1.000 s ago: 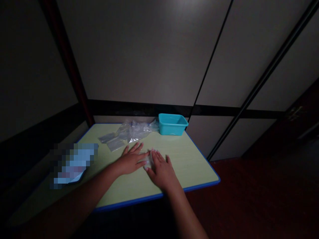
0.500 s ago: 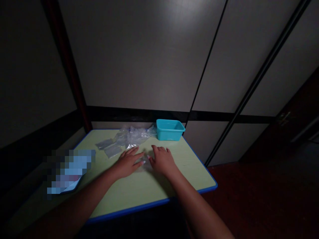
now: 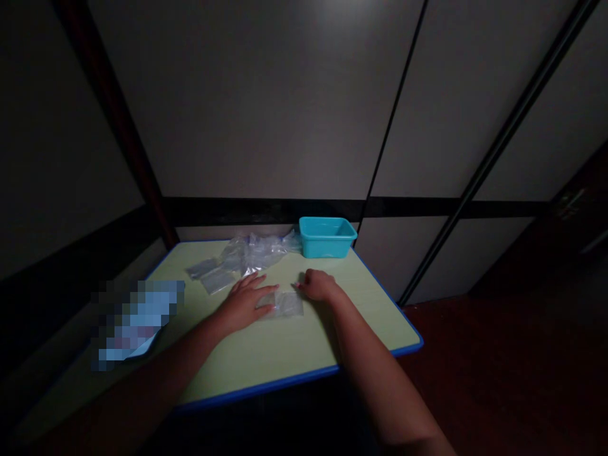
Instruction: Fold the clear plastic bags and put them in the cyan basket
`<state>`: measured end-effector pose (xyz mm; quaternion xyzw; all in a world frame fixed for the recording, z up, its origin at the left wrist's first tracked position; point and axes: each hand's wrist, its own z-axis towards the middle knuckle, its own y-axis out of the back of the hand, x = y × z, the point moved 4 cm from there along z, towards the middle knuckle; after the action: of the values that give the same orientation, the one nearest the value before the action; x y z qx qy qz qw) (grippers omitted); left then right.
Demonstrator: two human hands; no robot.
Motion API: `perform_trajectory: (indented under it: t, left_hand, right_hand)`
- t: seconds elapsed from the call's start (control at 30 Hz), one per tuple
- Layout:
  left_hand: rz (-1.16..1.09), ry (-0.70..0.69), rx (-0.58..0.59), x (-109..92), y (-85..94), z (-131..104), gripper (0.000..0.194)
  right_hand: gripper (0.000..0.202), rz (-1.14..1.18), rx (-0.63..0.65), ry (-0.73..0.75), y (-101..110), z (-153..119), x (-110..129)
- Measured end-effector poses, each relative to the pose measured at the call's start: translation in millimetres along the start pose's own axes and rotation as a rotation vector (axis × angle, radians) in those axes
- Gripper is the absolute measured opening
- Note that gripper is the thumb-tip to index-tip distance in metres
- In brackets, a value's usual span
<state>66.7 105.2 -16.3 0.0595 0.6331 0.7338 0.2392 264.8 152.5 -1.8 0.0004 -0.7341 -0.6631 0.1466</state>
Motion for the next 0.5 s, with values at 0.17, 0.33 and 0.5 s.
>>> perform_trajectory:
  t: [0.17, 0.33, 0.5]
  left_hand:
    - [-0.030, 0.012, -0.046, 2.6, -3.4, -0.1, 0.051]
    - [-0.003, 0.046, -0.024, 5.0, -4.3, 1.2, 0.056]
    - [0.017, 0.065, -0.012, 2.7, -2.6, 0.0, 0.057]
  right_hand:
    - [0.040, -0.009, 0.036, 0.138, -4.2, -4.5, 11.9]
    - [0.041, -0.085, 0.021, 0.222, -7.3, -8.3, 21.5]
    - [0.040, -0.036, 0.106, 0.196, -3.3, -11.8, 21.1]
